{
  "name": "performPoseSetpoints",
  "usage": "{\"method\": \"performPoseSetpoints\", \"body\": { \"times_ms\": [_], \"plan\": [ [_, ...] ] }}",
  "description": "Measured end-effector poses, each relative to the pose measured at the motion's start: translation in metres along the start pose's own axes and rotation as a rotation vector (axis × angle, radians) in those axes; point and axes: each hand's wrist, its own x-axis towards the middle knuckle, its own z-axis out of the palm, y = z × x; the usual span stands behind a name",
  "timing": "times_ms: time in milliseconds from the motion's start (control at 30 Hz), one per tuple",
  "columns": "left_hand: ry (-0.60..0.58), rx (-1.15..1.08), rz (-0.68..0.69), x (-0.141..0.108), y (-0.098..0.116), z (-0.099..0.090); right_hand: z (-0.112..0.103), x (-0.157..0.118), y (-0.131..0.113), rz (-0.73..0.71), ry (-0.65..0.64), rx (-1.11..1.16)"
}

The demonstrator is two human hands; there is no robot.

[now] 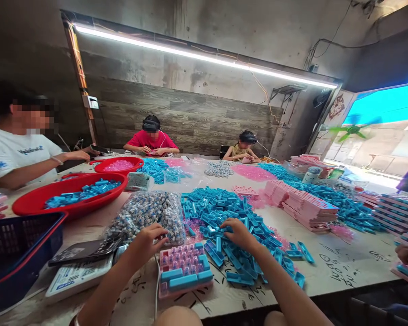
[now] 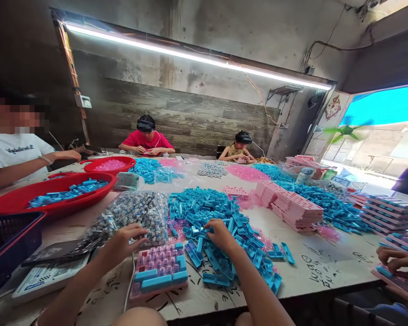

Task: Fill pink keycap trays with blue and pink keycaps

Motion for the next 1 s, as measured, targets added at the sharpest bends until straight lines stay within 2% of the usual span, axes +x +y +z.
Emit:
{"method": "performPoseSetpoints", "body": {
  "times_ms": [267, 467, 700, 1000],
  "plan": [
    [-0.014, -0.018, 0.02, -0.001, -0.003, 0.007, -0.002, -0.005, 0.011, 0.071, 0.093, -0.095],
    [-0.039, -0.041, 0.012, -0.001, 0.002, 0.008, 0.005, 0.007, 0.007, 0.132, 0.195, -0.214],
    [-0.015, -0.011, 0.008, -0.002, 0.005, 0.007, 0.022, 0.016, -0.008, 0.062, 0.104, -0.224],
    [0.002, -0.045, 0.014, -0.002, 0.002, 0.009, 0.009, 0.01, -0.007, 0.085, 0.109, -0.2]
  ]
}}
